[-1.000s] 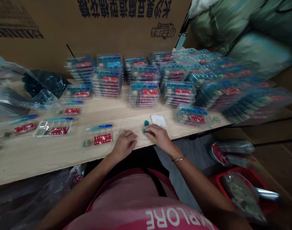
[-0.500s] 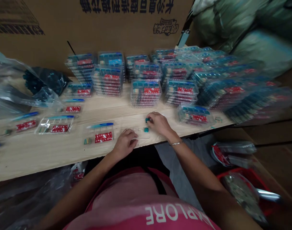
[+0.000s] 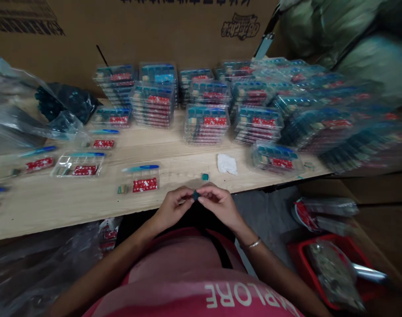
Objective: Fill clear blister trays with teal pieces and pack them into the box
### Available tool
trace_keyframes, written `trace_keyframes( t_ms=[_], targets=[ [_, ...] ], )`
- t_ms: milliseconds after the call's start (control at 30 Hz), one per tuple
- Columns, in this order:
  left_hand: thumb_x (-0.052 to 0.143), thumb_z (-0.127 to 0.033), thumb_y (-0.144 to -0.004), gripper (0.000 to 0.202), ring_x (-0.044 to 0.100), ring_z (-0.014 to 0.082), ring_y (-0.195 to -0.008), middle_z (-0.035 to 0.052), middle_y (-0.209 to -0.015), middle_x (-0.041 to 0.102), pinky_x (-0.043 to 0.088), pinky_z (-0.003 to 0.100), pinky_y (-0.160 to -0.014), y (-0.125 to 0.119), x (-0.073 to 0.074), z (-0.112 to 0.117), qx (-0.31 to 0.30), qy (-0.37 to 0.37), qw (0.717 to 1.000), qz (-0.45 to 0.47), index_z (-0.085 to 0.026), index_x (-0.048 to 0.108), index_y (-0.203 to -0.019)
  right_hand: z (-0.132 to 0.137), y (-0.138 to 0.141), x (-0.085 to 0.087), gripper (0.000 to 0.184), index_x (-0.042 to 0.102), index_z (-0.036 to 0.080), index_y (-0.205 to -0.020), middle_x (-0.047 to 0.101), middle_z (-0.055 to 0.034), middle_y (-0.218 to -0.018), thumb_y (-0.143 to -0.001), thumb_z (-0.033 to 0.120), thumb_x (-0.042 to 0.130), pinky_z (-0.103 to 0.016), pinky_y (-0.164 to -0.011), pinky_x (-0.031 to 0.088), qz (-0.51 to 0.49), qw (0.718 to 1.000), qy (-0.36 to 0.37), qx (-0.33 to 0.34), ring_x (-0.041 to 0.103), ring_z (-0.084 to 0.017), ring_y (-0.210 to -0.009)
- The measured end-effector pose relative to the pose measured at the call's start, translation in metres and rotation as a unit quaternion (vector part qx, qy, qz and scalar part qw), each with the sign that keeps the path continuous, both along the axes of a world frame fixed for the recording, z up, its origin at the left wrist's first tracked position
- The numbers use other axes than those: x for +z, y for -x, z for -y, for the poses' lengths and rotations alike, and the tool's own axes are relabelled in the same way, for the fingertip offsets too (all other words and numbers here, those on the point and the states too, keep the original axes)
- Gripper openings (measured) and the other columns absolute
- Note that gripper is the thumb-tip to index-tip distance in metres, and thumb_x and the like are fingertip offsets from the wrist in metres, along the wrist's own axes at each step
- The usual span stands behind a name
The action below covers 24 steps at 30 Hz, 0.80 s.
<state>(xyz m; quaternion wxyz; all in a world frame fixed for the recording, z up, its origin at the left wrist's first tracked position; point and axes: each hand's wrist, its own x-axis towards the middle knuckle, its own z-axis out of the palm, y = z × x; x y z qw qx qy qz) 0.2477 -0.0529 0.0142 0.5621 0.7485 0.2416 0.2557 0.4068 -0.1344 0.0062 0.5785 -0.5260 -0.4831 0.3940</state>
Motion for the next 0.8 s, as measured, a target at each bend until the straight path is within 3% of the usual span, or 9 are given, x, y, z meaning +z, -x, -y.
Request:
trace_keyframes(
  t_ms=[133, 233, 300, 367, 467, 567, 667, 733, 800],
  targets=[
    [0.053, -0.026, -0.088, 0.018, 0.062, 0.0151, -0.079, 0.0041, -0.084, 0.069, 0.049, 0.026, -0.073, 0.005, 0.002, 0.007, -0.008, -0.007, 1.000, -0.014, -0.016, 0.067, -0.089, 0.010, 0.006, 0.009, 0.017, 0.067, 0.022, -0.098, 0.061, -0.0010, -0.085, -0.082, 0.020, 0.064, -0.023, -0.065, 0.051, 0.128, 0.991, -0.049, -0.007, 0.060, -0.011, -0.072],
    [0.054, -0.025, -0.086, 0.016, 0.062, 0.0181, -0.085, 0.0046, -0.089, 0.069, 0.049, 0.031, -0.078, 0.003, 0.004, 0.002, 0.038, -0.105, 0.992, -0.054, -0.018, 0.067, -0.095, -0.005, -0.009, 0.019, 0.017, 0.066, 0.021, -0.099, 0.061, -0.0013, -0.085, -0.084, 0.016, 0.059, -0.023, -0.065, 0.050, 0.231, 0.970, -0.072, -0.007, 0.059, -0.011, -0.071],
    [0.057, -0.023, -0.085, 0.017, 0.058, 0.0229, -0.096, 0.0066, -0.097, 0.068, 0.046, 0.039, -0.086, 0.001, 0.003, -0.005, 0.074, -0.228, 0.964, -0.117, -0.019, 0.067, -0.098, -0.024, -0.026, 0.021, 0.017, 0.066, 0.020, -0.100, 0.063, -0.0034, -0.088, -0.086, 0.015, 0.058, -0.027, -0.071, 0.050, 0.321, 0.944, -0.071, 0.026, 0.061, -0.014, -0.079],
    [0.057, -0.020, -0.084, 0.016, 0.055, 0.0254, -0.098, 0.0085, -0.099, 0.067, 0.045, 0.044, -0.089, 0.001, -0.002, -0.013, 0.069, -0.315, 0.930, -0.175, -0.018, 0.068, -0.096, -0.044, -0.041, 0.020, 0.017, 0.067, 0.019, -0.100, 0.065, -0.0065, -0.092, -0.087, 0.013, 0.058, -0.032, -0.079, 0.050, 0.423, 0.901, -0.060, 0.079, 0.061, -0.019, -0.088],
    [0.053, -0.017, -0.086, 0.017, 0.054, 0.0235, -0.093, 0.0093, -0.097, 0.065, 0.048, 0.040, -0.085, 0.002, -0.013, -0.022, 0.024, -0.345, 0.919, -0.189, -0.015, 0.067, -0.095, -0.066, -0.050, 0.014, 0.017, 0.069, 0.017, -0.098, 0.066, -0.0093, -0.094, -0.087, 0.011, 0.058, -0.035, -0.084, 0.049, 0.512, 0.847, -0.034, 0.138, 0.060, -0.022, -0.094],
    [0.051, -0.017, -0.087, 0.019, 0.053, 0.0224, -0.093, 0.0089, -0.099, 0.063, 0.048, 0.039, -0.086, 0.003, -0.022, -0.025, 0.023, -0.350, 0.921, -0.168, -0.016, 0.066, -0.098, -0.070, -0.048, 0.011, 0.016, 0.069, 0.017, -0.096, 0.067, -0.0096, -0.094, -0.087, 0.012, 0.057, -0.037, -0.083, 0.050, 0.536, 0.832, -0.031, 0.142, 0.060, -0.023, -0.092],
    [0.051, -0.017, -0.087, 0.019, 0.053, 0.0226, -0.094, 0.0088, -0.099, 0.063, 0.047, 0.040, -0.087, 0.004, -0.024, -0.022, 0.033, -0.343, 0.922, -0.175, -0.016, 0.066, -0.099, -0.058, -0.053, 0.008, 0.019, 0.066, 0.018, -0.104, 0.066, -0.0098, -0.100, -0.090, 0.018, 0.054, -0.036, -0.084, 0.051, 0.511, 0.852, -0.073, 0.088, 0.060, -0.022, -0.096],
    [0.051, -0.017, -0.087, 0.018, 0.054, 0.0229, -0.095, 0.0092, -0.100, 0.063, 0.047, 0.040, -0.089, 0.004, -0.023, -0.016, 0.035, -0.341, 0.921, -0.185, -0.016, 0.066, -0.098, -0.047, -0.067, 0.000, 0.021, 0.064, 0.019, -0.107, 0.066, -0.0104, -0.104, -0.092, 0.026, 0.050, -0.037, -0.083, 0.051, 0.490, 0.865, -0.106, -0.011, 0.061, -0.022, -0.098],
    [0.052, -0.018, -0.086, 0.017, 0.054, 0.0227, -0.096, 0.0092, -0.100, 0.064, 0.047, 0.039, -0.090, 0.003, -0.021, -0.009, 0.033, -0.347, 0.916, -0.197, -0.016, 0.065, -0.097, -0.040, -0.087, -0.015, 0.024, 0.066, 0.020, -0.098, 0.067, -0.0112, -0.096, -0.093, 0.031, 0.046, -0.041, -0.080, 0.050, 0.521, 0.836, -0.104, -0.137, 0.062, -0.025, -0.091]
  ],
)
